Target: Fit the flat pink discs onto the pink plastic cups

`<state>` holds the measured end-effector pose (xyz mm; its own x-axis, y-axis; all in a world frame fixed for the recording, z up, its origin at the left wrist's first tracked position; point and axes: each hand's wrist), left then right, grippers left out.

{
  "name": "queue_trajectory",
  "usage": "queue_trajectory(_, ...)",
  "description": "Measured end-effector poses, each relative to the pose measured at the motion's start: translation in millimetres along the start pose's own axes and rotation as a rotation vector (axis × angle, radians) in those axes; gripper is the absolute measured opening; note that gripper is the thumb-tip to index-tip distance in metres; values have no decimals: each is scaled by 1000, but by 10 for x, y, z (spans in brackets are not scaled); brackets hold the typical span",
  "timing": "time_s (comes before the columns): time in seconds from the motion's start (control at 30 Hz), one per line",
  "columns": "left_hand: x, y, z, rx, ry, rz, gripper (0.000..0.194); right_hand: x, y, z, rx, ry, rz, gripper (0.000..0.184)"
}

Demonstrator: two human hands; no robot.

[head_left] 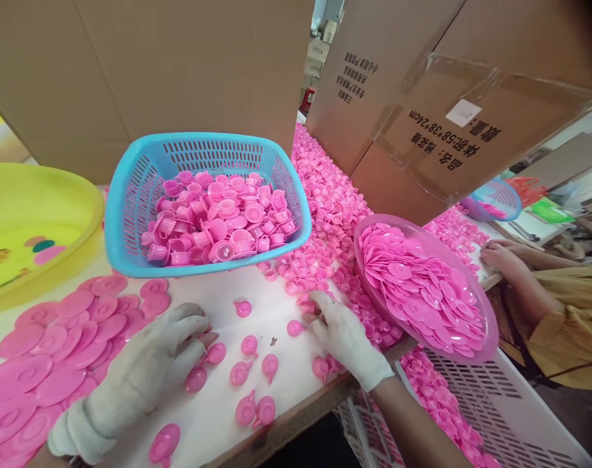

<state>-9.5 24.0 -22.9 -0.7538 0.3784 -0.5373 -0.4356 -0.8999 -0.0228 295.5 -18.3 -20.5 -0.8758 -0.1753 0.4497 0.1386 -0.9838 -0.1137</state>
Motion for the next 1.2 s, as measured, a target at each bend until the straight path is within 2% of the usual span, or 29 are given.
queue_trajectory(0.07,-108,-1,-31,-82,8,-19,20,31,-21,-71,32,-129,35,28)
queue_trajectory(0.13,-285,-24,-91,-115,8,-95,19,68,-32,-140,63,-331,24,28)
queue_trajectory(0.23,-595,-123,-216,-29,-50,-231,20,75,-35,-188,195,-671,-172,24)
queue_trajectory(0.3,-732,-216,-304,52,-120,-263,19,45,-21,-160,295,-768,-279,20)
queue_trajectory(0.33,-760,-258,-349,79,-151,-269,19,25,-8,-129,316,-748,-276,19)
queue_trajectory(0.4,-727,-316,-448,81,-197,-283,24,-12,19,-45,251,-595,-182,16)
queue_trajectory(0.53,-476,-291,-677,-63,-254,-347,36,-24,-16,91,22,-212,57,17)
queue_trajectory(0.6,-397,-243,-763,-125,-286,-360,39,9,-113,88,-13,-71,127,22)
queue_trajectory(0.67,-407,-215,-789,-146,-316,-338,40,59,-245,37,1,104,148,25)
queue_trajectory(0.77,-539,-242,-667,-76,-284,-292,37,129,-420,-67,78,375,127,21)
queue_trajectory(0.83,-609,-284,-486,3,-164,-241,37,154,-477,-107,115,479,141,18)
queue_trajectory(0.9,-594,-315,-273,19,8,-188,36,164,-477,-113,121,491,180,16)
queue_trajectory(0.97,-483,-321,-89,-54,143,-140,31,172,-441,-109,112,368,220,16)
queue_trajectory(1.03,-316,-309,19,-112,215,-52,24,189,-394,-124,119,108,237,18)
queue_trajectory(1.13,-86,-273,25,-64,265,109,23,225,-354,-193,237,-292,243,20)
queue_trajectory(1.2,6,-243,-27,-2,261,156,27,242,-355,-231,325,-407,248,19)
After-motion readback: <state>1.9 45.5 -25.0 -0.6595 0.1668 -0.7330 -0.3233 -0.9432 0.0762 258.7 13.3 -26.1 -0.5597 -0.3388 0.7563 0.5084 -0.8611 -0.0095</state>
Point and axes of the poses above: each hand's wrist, its own y-axis away from the middle knuckle, its own z-axis out of the back of the hand, x = y × z, and after that the axes turned 6 degrees about z, right-handed
